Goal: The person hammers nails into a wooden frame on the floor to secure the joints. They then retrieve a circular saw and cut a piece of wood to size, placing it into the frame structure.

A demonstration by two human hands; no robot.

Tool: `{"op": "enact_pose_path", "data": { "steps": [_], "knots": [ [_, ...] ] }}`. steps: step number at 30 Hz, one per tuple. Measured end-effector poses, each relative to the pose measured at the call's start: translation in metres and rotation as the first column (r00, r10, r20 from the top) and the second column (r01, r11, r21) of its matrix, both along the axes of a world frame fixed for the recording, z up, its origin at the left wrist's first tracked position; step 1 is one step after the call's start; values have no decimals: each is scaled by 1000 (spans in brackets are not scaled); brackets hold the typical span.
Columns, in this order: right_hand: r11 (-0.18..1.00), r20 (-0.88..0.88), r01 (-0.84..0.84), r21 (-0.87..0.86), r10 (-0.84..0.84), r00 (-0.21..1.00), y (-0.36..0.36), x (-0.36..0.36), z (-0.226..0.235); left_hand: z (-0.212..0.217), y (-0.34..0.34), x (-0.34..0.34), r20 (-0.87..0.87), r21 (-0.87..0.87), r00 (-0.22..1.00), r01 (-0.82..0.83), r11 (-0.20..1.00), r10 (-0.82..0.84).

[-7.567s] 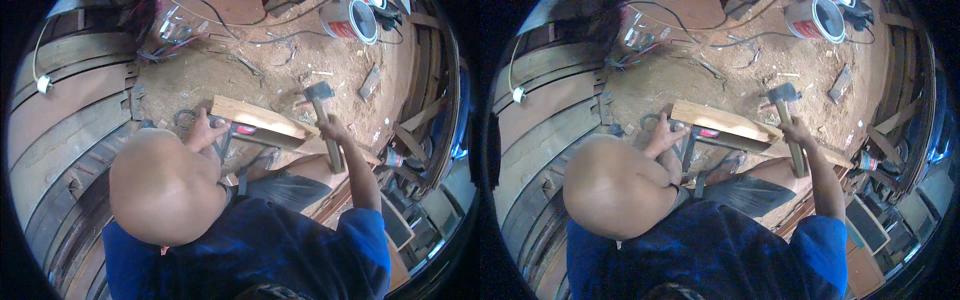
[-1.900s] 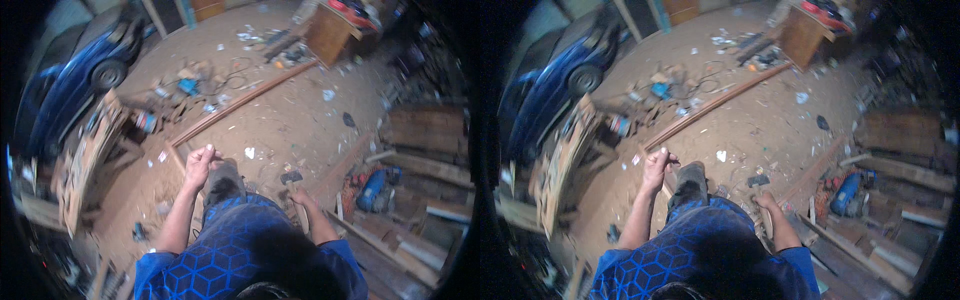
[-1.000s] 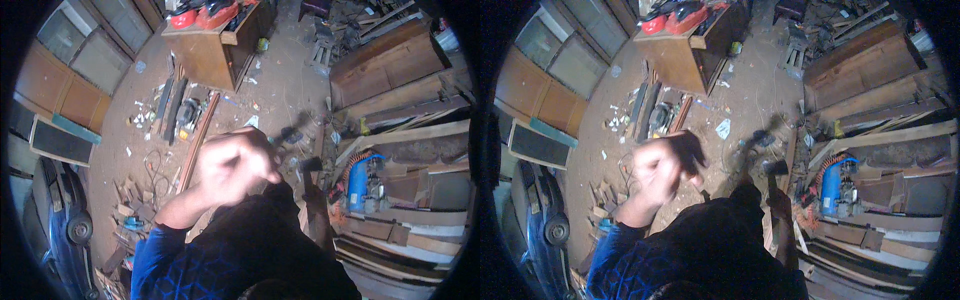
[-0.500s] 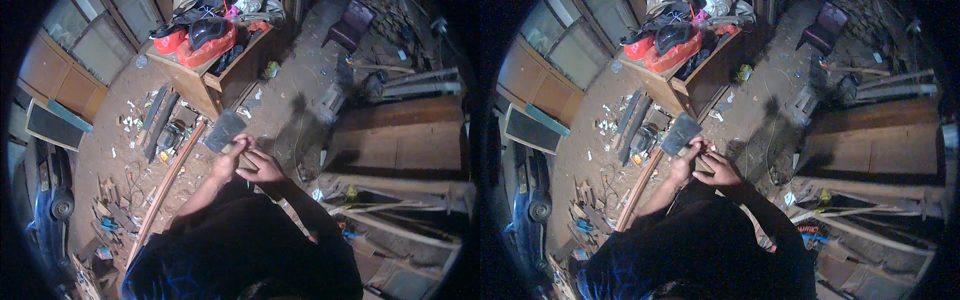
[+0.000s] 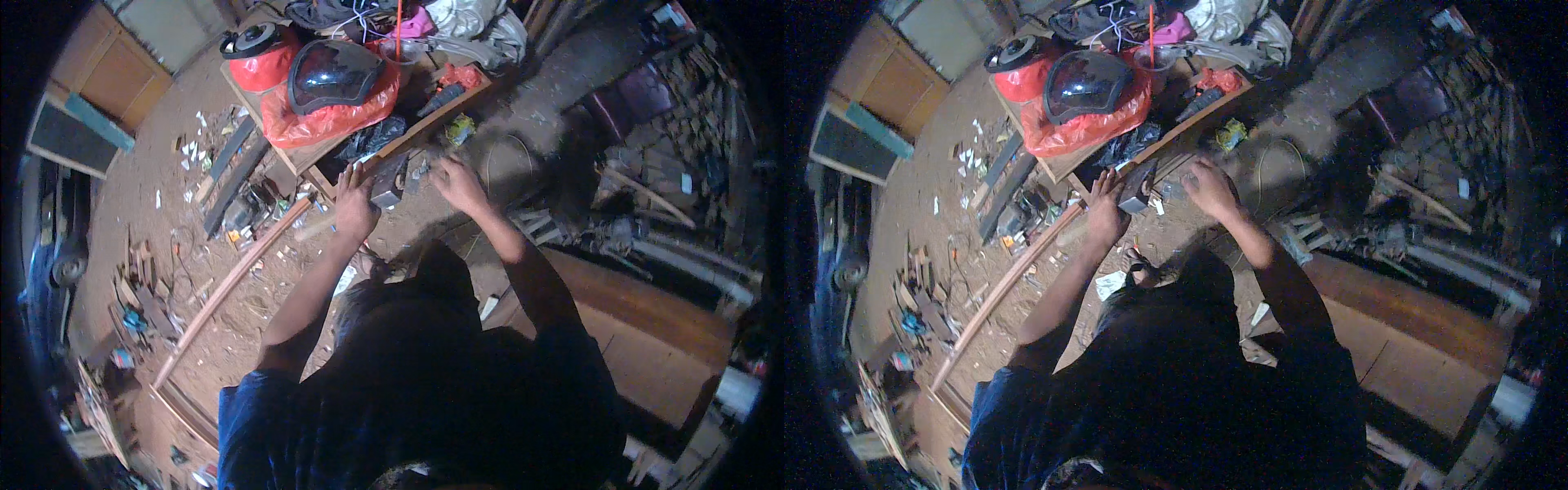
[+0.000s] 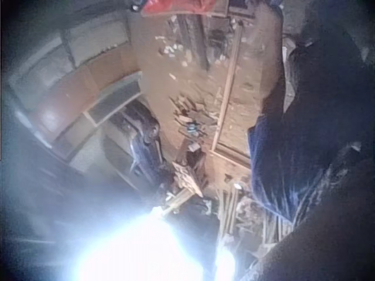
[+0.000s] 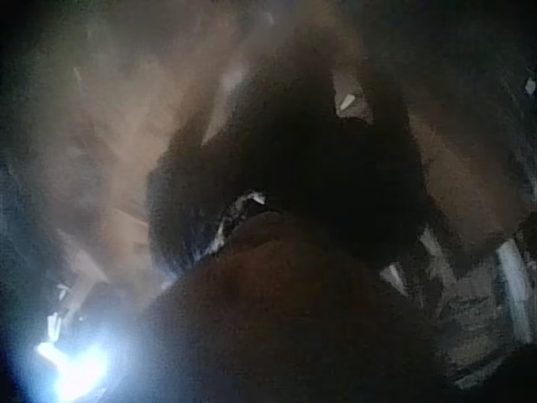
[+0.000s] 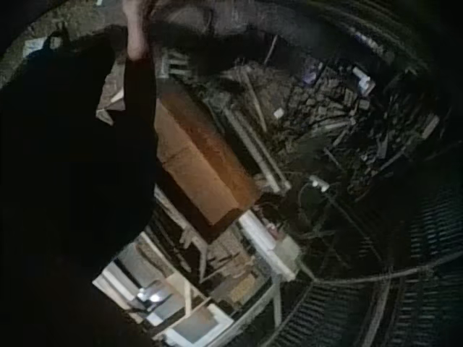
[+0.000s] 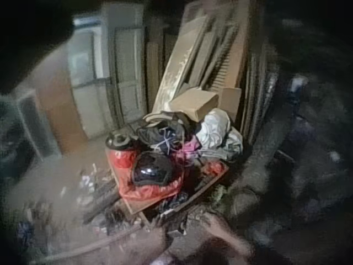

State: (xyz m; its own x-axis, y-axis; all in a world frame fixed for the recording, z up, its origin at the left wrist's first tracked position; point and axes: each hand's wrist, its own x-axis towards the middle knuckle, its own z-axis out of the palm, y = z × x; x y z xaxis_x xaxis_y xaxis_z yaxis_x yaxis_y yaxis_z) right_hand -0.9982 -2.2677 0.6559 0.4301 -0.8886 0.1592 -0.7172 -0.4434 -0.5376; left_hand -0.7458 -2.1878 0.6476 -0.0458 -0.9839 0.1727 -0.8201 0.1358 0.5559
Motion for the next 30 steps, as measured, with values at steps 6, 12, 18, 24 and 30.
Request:
{"op": "enact_pose_path", "data": {
  "steps": [6, 12, 18, 24, 30],
  "knots": [
    [947, -234, -280, -159, 239, 942, -136, -8, -29, -47, -59, -51, 252, 114, 949, -223, 968, 189],
    [868, -260, -459, -192, 406, 876, -184, -21, -70, -65, -70, -73, 423, 48, 839, -399, 916, 343],
    [858, -80, -478, -190, 472, 878, -193, -31, -70, -46, -72, -85, 443, 51, 827, -408, 912, 345],
    [848, -29, -526, 65, 528, 849, -166, -75, -57, -49, -35, -127, 446, 177, 818, -478, 860, 363],
    [734, 215, -613, 293, 574, 790, -178, -73, -47, -44, -24, -141, 403, 189, 818, -514, 837, 411]
  ]
}}
